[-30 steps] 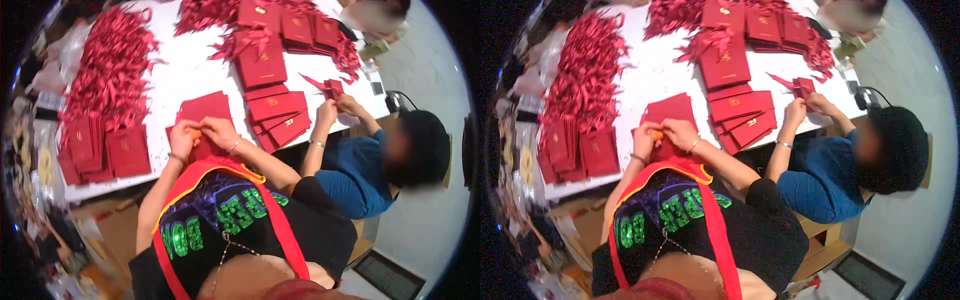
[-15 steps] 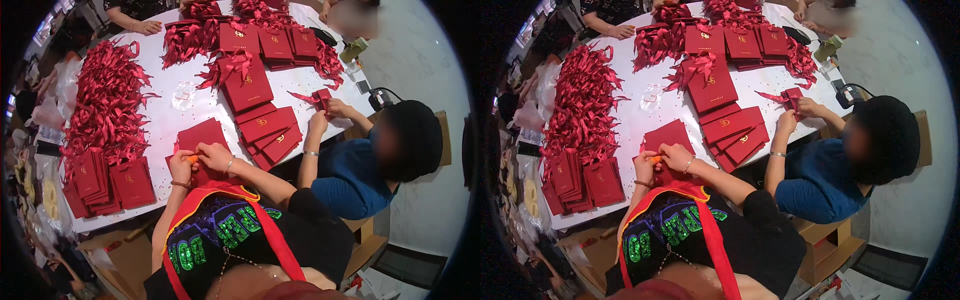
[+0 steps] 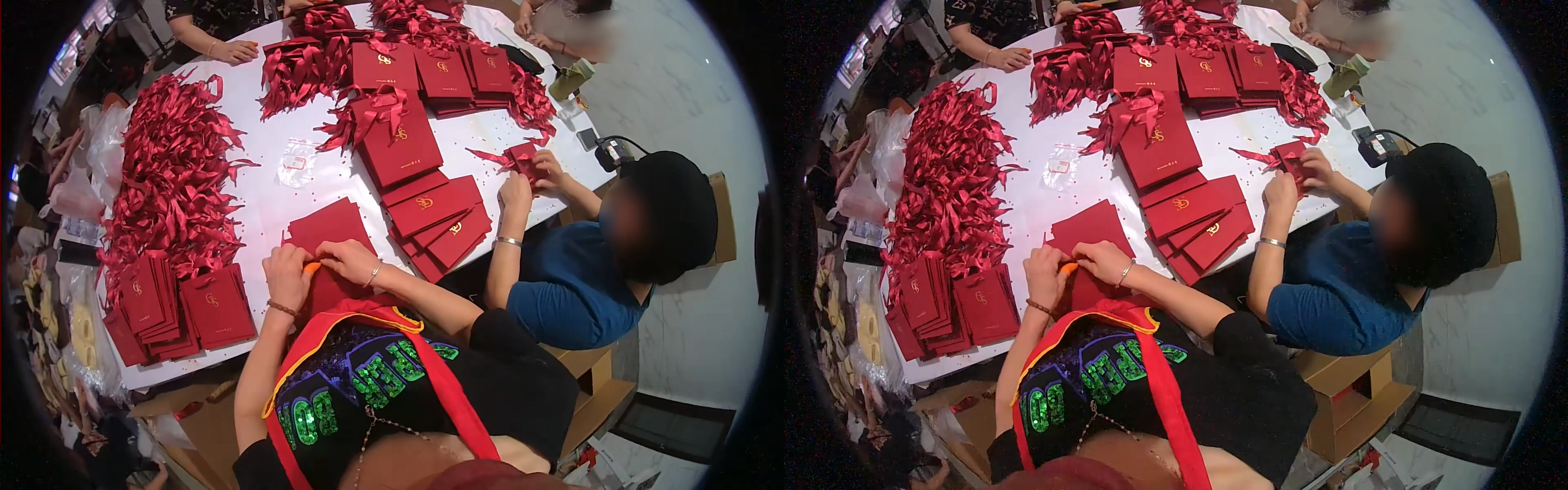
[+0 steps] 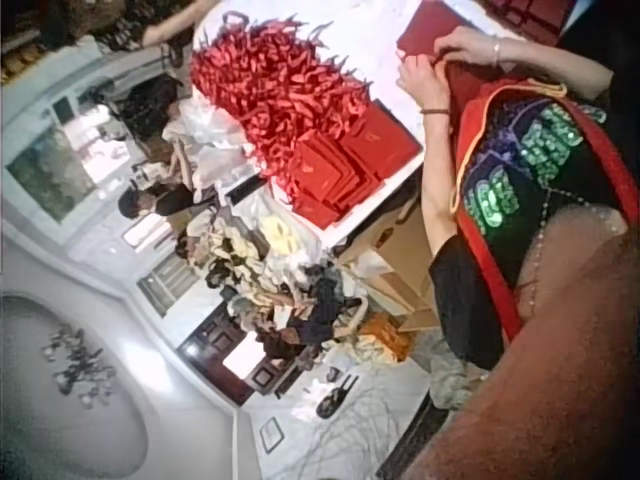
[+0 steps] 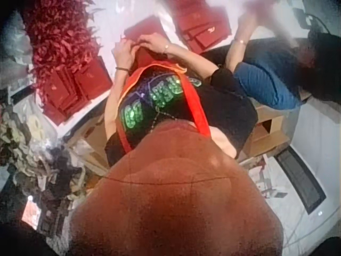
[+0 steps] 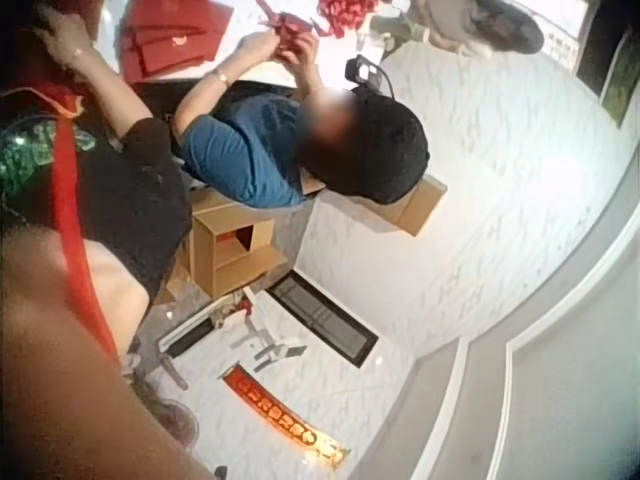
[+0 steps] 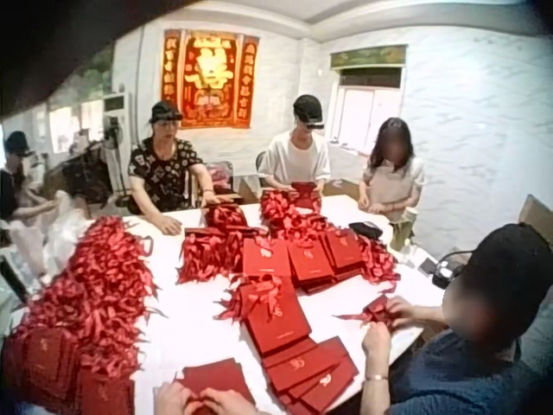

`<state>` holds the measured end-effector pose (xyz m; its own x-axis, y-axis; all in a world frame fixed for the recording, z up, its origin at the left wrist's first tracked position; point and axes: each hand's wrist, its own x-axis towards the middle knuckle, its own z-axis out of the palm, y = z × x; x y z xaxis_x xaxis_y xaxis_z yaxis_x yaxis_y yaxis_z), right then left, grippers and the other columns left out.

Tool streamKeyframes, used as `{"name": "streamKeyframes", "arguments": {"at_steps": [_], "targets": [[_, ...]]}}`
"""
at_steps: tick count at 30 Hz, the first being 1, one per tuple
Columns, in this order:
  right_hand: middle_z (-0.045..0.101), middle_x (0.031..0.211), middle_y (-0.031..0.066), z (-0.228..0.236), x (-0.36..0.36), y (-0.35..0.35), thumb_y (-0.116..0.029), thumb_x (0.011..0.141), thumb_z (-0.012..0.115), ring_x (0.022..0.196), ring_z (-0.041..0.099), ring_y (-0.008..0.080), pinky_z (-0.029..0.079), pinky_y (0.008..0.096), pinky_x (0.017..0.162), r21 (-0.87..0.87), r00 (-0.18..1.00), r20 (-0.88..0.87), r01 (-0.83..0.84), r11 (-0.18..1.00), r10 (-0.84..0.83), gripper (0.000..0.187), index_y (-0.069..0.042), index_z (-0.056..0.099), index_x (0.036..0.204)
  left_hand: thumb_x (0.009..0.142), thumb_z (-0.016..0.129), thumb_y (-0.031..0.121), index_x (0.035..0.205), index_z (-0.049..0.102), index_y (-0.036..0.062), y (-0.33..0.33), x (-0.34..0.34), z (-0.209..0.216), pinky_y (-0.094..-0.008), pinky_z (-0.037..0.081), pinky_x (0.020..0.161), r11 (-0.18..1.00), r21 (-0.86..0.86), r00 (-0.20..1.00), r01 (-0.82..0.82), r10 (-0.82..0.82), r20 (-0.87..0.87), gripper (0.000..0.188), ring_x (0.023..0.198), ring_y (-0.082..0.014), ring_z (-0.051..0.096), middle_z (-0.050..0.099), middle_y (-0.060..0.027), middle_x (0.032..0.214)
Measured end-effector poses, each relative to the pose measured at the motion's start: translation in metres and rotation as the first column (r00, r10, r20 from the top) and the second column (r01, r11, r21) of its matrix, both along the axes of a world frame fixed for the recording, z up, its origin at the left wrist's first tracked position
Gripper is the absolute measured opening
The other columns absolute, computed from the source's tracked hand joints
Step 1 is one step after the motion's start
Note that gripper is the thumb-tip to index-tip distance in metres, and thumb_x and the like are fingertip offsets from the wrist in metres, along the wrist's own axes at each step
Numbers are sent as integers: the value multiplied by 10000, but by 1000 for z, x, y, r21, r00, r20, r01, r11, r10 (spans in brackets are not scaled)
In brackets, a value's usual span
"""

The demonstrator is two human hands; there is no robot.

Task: Tying red ribbons onto red gift bags at an assembly table.

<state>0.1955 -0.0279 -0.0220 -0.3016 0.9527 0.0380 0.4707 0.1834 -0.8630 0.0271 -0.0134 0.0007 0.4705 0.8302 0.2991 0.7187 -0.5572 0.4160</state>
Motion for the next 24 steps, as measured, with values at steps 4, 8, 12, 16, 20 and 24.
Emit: {"name": "streamKeyframes", "arguments": {"at_steps": [4, 8, 12, 16, 20, 24], "targets": [[612, 825, 155, 0, 2, -1, -140, 798, 557, 772, 593, 331, 478, 388, 673, 9, 998, -52, -20, 1000, 20, 167, -54, 553, 942, 667, 683, 161, 758, 611, 60, 22, -10, 8, -371, 407, 627, 931, -311, 981, 190, -166, 101, 154, 711, -269, 510, 525, -77, 711], [606, 806, 148, 3, -6, -3, -150, 806, 555, 753, 590, 326, 474, 386, 662, 81, 998, -57, -31, 996, 36, 161, -59, 554, 939, 807, 581, 185, 830, 638, -11, 50, -30, 4, -210, 404, 560, 488, -826, 945, 283, 4, 326, 205, 640, -55, 500, 580, 18, 697], [603, 806, 148, 2, -7, -2, -155, 809, 554, 755, 589, 323, 473, 385, 662, 129, 997, -52, -45, 991, 52, 155, -68, 558, 938, 781, 567, 145, 809, 648, 3, 71, -24, 7, -208, 398, 553, 355, -900, 964, 251, -175, 200, 166, 604, -58, 488, 570, 13, 656], [602, 809, 150, 0, -7, -4, -155, 806, 560, 760, 589, 325, 473, 386, 660, 121, 999, -48, -17, 992, 23, 157, -66, 557, 935, 723, 536, 106, 772, 640, -11, 70, -18, -5, -220, 404, 558, 400, -883, 969, 246, -110, 220, 164, 598, -84, 497, 577, 2, 657], [604, 814, 150, -3, -4, -3, -152, 801, 566, 762, 590, 328, 474, 389, 656, 94, 998, -54, 17, 995, -12, 160, -60, 554, 931, 739, 532, 103, 747, 627, -16, 61, -14, -24, -225, 407, 563, 533, -810, 962, 244, -31, 270, 152, 599, -85, 503, 578, -5, 657], [604, 819, 152, 1, -3, -4, -156, 800, 569, 762, 590, 332, 474, 390, 656, 67, 999, -43, 17, 998, -14, 164, -57, 552, 929, 774, 526, 109, 759, 636, -17, 68, -9, -28, -232, 404, 524, 468, -866, 826, 176, 409, 389, 168, 569, -93, 503, 590, -21, 648]]}}
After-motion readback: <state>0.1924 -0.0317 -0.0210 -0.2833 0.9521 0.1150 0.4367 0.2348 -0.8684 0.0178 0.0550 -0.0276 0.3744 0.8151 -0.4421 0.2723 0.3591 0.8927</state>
